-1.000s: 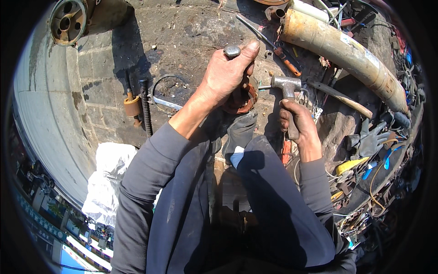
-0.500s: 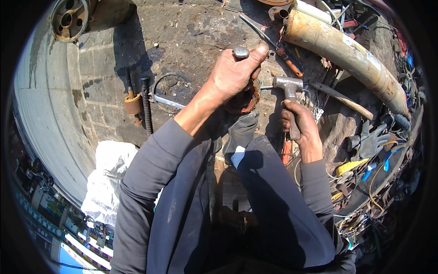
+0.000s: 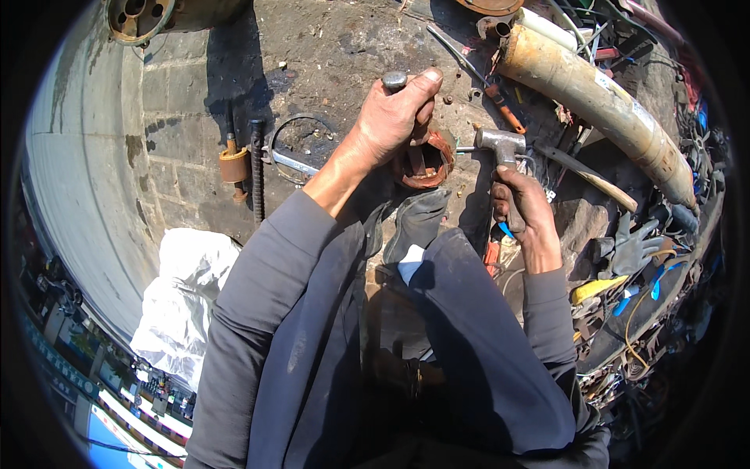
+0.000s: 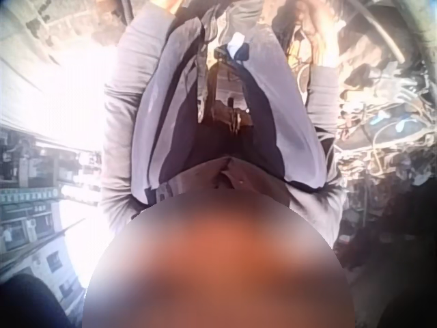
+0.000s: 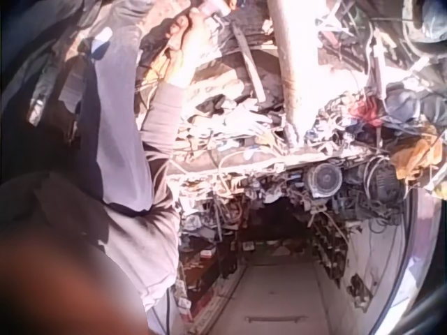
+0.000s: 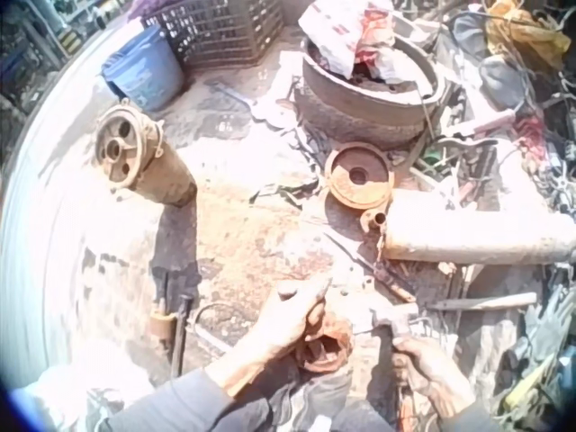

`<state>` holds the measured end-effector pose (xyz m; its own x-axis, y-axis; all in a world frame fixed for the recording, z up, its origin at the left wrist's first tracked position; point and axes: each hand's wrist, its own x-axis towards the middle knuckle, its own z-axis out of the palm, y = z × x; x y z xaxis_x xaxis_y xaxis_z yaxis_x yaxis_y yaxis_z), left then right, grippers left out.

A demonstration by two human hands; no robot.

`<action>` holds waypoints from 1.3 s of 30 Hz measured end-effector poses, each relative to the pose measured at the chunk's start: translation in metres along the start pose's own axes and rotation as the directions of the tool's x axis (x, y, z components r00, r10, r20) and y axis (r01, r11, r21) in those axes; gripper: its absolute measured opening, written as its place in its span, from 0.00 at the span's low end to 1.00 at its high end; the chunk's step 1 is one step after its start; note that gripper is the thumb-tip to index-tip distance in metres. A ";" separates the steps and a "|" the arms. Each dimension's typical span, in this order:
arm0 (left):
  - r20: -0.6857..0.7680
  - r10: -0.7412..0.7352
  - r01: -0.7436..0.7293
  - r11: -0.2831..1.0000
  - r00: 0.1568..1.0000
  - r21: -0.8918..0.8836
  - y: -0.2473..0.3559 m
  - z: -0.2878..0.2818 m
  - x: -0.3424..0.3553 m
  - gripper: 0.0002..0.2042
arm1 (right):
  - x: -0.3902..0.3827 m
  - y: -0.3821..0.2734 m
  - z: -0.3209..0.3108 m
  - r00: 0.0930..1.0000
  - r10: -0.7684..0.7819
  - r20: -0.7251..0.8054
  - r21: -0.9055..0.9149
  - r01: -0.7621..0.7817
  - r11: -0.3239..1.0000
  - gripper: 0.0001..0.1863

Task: The person uses a hammer and a metal rod to repeatedly strike a rusty circular metal part, likely to remove rust or reshape it. The person then picks up a second rusty metal part and places it on the ground.

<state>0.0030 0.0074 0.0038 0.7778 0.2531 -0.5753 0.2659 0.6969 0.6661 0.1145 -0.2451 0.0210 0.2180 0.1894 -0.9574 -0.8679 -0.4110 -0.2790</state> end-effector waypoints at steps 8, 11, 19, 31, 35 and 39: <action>0.018 0.034 -0.035 0.999 0.999 0.039 -0.002 0.002 -0.001 0.24 | 0.001 0.002 -0.004 0.999 0.030 0.028 0.056 -0.031 0.998 0.08; -0.010 0.002 -0.003 0.992 1.000 -0.124 0.000 -0.011 -0.007 0.26 | 0.001 0.002 -0.006 0.999 0.030 0.043 0.056 -0.033 0.998 0.08; 0.056 -0.011 0.016 0.996 0.998 -0.093 0.001 -0.012 -0.010 0.27 | 0.002 0.005 -0.006 1.000 -0.002 0.004 0.023 0.002 1.000 0.11; 0.126 0.079 -0.104 0.972 0.989 0.210 0.003 -0.004 -0.009 0.26 | 0.001 0.004 -0.010 1.000 0.004 0.026 0.028 -0.004 1.000 0.08; 0.143 0.133 -0.176 0.922 0.981 0.344 -0.005 0.023 -0.003 0.26 | 0.000 0.003 -0.004 0.999 -0.004 0.035 0.032 0.003 0.999 0.08; 0.080 0.182 -0.199 0.914 0.980 0.354 -0.009 0.028 0.000 0.27 | -0.038 -0.033 0.022 0.990 -0.135 0.041 -0.279 0.141 0.950 0.12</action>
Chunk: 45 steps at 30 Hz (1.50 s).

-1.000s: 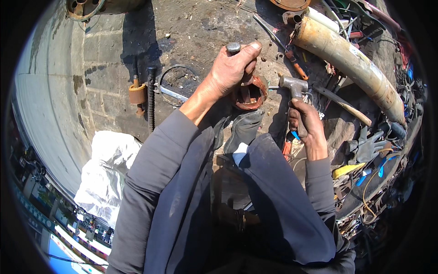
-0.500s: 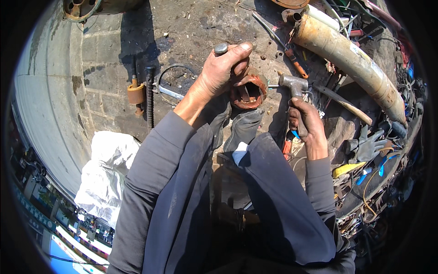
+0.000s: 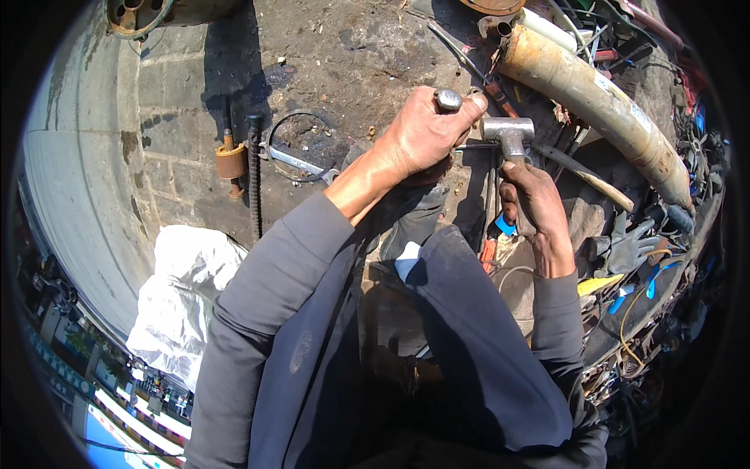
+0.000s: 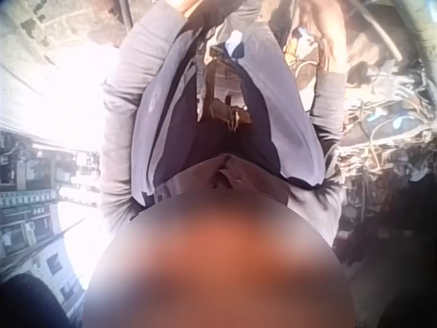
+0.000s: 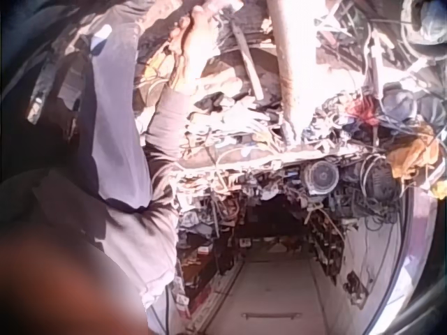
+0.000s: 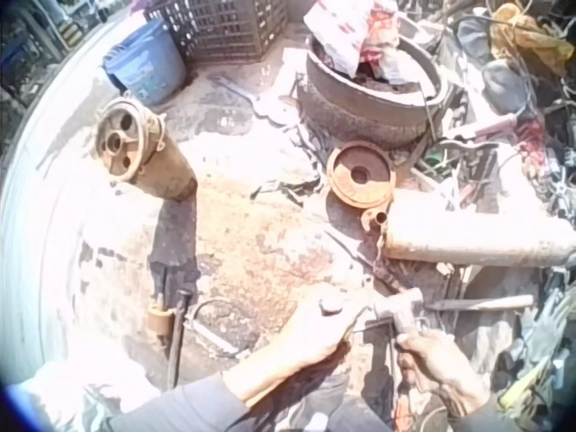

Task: The person uses a hammer and a metal rod to repeatedly strike a rusty circular metal part, likely to remove rust or reshape it. The person then picks up a second rusty metal part and places it on the ground.

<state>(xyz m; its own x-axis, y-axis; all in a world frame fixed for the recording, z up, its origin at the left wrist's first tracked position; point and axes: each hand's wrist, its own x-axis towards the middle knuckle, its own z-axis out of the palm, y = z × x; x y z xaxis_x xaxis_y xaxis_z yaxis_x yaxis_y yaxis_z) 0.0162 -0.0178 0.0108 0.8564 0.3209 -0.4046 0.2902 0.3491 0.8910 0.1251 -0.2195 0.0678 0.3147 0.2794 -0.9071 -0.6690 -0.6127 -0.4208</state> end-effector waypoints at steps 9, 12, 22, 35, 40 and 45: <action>0.065 -0.019 0.017 0.999 0.998 0.036 -0.002 0.003 -0.003 0.22 | -0.121 -0.141 0.044 0.315 -0.945 0.086 -0.632 0.750 0.193 0.15; 0.026 0.107 -0.108 0.993 0.994 0.041 0.000 0.005 -0.008 0.19 | -0.099 -0.119 0.050 0.732 -0.515 0.447 -0.801 0.583 0.134 0.11; 0.054 -0.001 -0.001 0.999 0.999 0.039 -0.013 0.004 0.002 0.21 | -0.150 -0.175 0.032 0.513 -0.835 0.198 -0.669 0.694 0.267 0.29; 0.055 -0.011 0.006 0.997 0.998 0.079 -0.016 0.007 0.010 0.23 | -0.135 -0.186 0.012 0.644 -0.745 0.176 -0.754 0.574 0.318 0.26; 0.066 -0.123 0.120 0.992 0.990 0.047 -0.011 0.006 0.010 0.21 | -0.112 -0.140 0.041 0.591 -0.752 0.292 -0.739 0.638 0.215 0.19; 0.066 -0.100 0.097 0.994 0.993 0.049 -0.006 0.007 0.009 0.20 | -0.092 -0.133 0.034 0.745 -0.583 0.323 -0.751 0.577 0.322 0.17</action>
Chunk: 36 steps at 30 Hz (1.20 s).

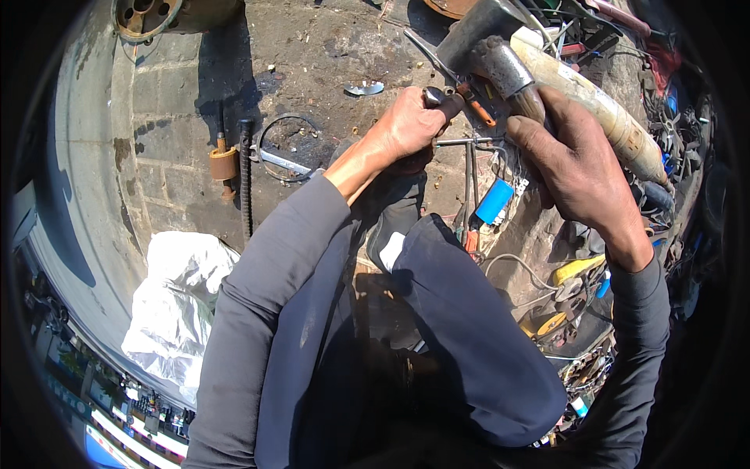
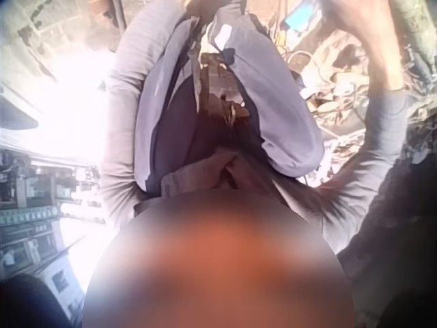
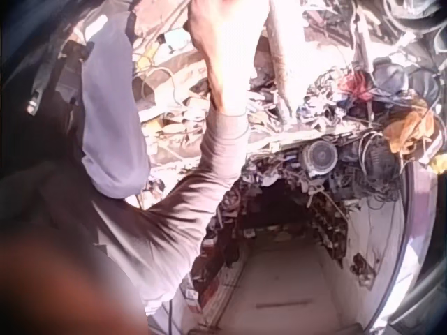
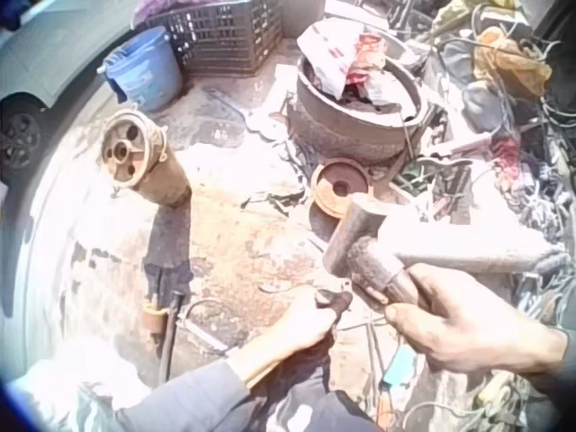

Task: The person uses a hammer and a metal rod to repeatedly strike a rusty circular metal part, likely to remove rust or reshape it. The person then picks up a second rusty metal part and places it on the ground.

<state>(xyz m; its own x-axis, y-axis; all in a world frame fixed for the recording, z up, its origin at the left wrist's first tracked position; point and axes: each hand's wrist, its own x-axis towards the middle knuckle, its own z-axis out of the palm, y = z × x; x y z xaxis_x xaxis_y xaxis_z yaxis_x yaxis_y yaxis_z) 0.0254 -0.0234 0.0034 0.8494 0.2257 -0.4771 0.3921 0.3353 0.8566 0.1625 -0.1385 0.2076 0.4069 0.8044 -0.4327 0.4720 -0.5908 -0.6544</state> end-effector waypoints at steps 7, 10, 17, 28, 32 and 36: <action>-0.032 0.046 -0.045 0.998 0.998 0.035 -0.001 -0.003 -0.003 0.25 | 0.004 -0.037 -0.026 0.937 0.043 -0.346 0.086 -0.013 0.996 0.17; -0.063 -0.004 0.005 1.000 0.998 0.010 -0.001 -0.001 -0.004 0.25 | 0.002 -0.020 0.007 0.995 0.091 0.035 -0.170 -0.084 0.982 0.15; 0.001 -0.075 0.075 0.997 0.997 0.018 0.000 -0.005 -0.003 0.25 | -0.012 -0.006 0.007 0.980 0.188 -0.066 0.343 -0.155 0.927 0.16; -0.043 0.029 -0.031 0.997 0.999 -0.067 -0.002 -0.010 -0.001 0.23 | -0.027 0.056 0.096 0.827 0.549 0.122 0.808 -0.404 0.429 0.11; -0.143 -0.041 0.006 0.971 0.989 -0.240 0.003 -0.014 -0.003 0.23 | -0.039 0.087 0.124 0.760 0.614 0.214 0.821 -0.481 0.308 0.10; -0.093 0.027 -0.034 0.997 0.995 -0.074 0.018 -0.008 -0.010 0.23 | -0.045 0.115 0.152 0.674 0.678 0.294 0.820 -0.542 0.184 0.09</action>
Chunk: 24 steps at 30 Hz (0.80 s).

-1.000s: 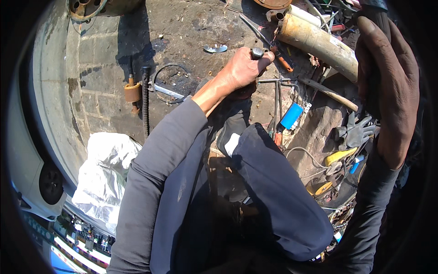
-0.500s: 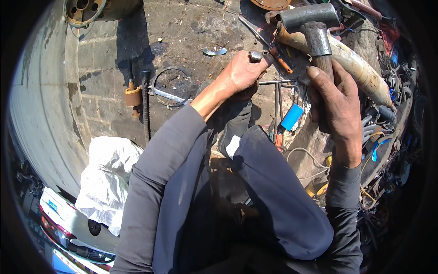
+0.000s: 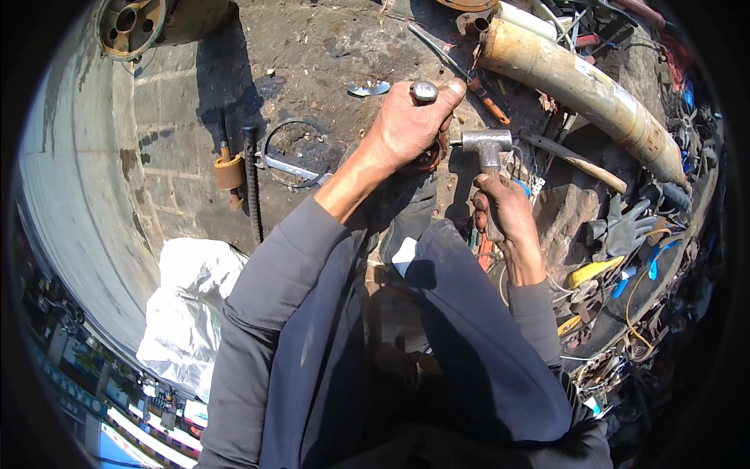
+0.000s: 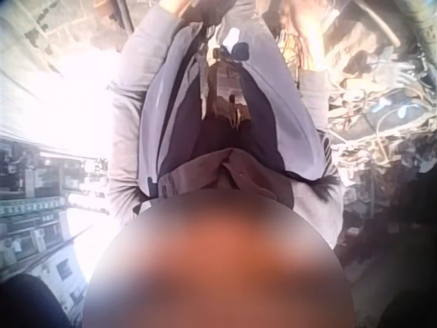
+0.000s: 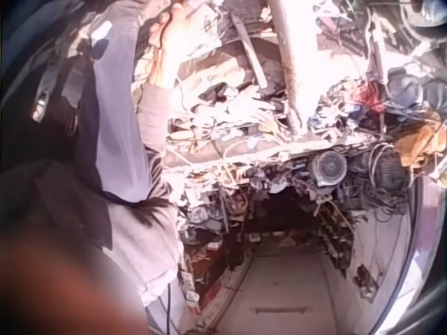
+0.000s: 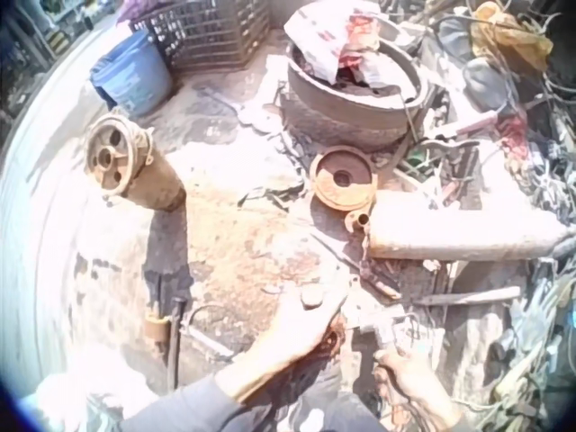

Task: The person uses a hammer and a metal rod to repeatedly strike a rusty circular metal part, likely to remove rust or reshape it. The person then picks up a second rusty metal part and places it on the ground.

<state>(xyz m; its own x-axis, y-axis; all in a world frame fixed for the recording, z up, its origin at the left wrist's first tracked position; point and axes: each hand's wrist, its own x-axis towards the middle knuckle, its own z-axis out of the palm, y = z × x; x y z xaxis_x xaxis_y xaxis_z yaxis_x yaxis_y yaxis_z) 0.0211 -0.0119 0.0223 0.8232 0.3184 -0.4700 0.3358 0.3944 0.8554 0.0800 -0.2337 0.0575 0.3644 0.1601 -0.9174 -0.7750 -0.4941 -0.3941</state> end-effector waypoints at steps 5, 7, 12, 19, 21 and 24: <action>-0.041 0.188 -0.185 0.981 0.981 0.053 0.036 -0.021 0.008 0.22 | 0.016 0.026 -0.013 0.984 0.172 0.035 0.179 -0.176 0.968 0.09; 0.043 0.158 -0.163 0.971 0.987 0.177 0.047 -0.031 0.013 0.20 | 0.019 0.029 -0.018 0.983 0.176 0.046 0.145 -0.181 0.973 0.10; 0.005 0.250 -0.246 0.949 0.968 0.198 0.064 -0.027 0.011 0.15 | 0.023 0.025 -0.023 0.975 0.207 0.076 0.148 -0.216 0.965 0.09; 0.223 0.154 -0.268 0.431 0.963 0.862 0.046 -0.041 0.022 0.23 | 0.027 0.023 -0.024 0.969 0.232 0.083 0.149 -0.243 0.959 0.08; 0.270 -0.082 -0.226 0.347 0.959 0.910 0.022 -0.040 0.021 0.28 | 0.030 0.022 -0.025 0.959 0.262 0.105 0.160 -0.277 0.948 0.07; 0.302 -0.012 -0.281 0.335 0.953 0.899 -0.006 -0.045 0.019 0.25 | 0.036 0.018 -0.029 0.952 0.279 0.127 0.149 -0.297 0.943 0.07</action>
<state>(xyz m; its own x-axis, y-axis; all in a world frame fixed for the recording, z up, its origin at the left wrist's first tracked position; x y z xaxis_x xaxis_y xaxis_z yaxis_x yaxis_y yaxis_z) 0.0147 0.0305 -0.0014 0.9188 0.0379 -0.3928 0.2930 -0.7323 0.6147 0.0943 -0.2610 0.0189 0.0650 0.1226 -0.9903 -0.9159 -0.3866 -0.1080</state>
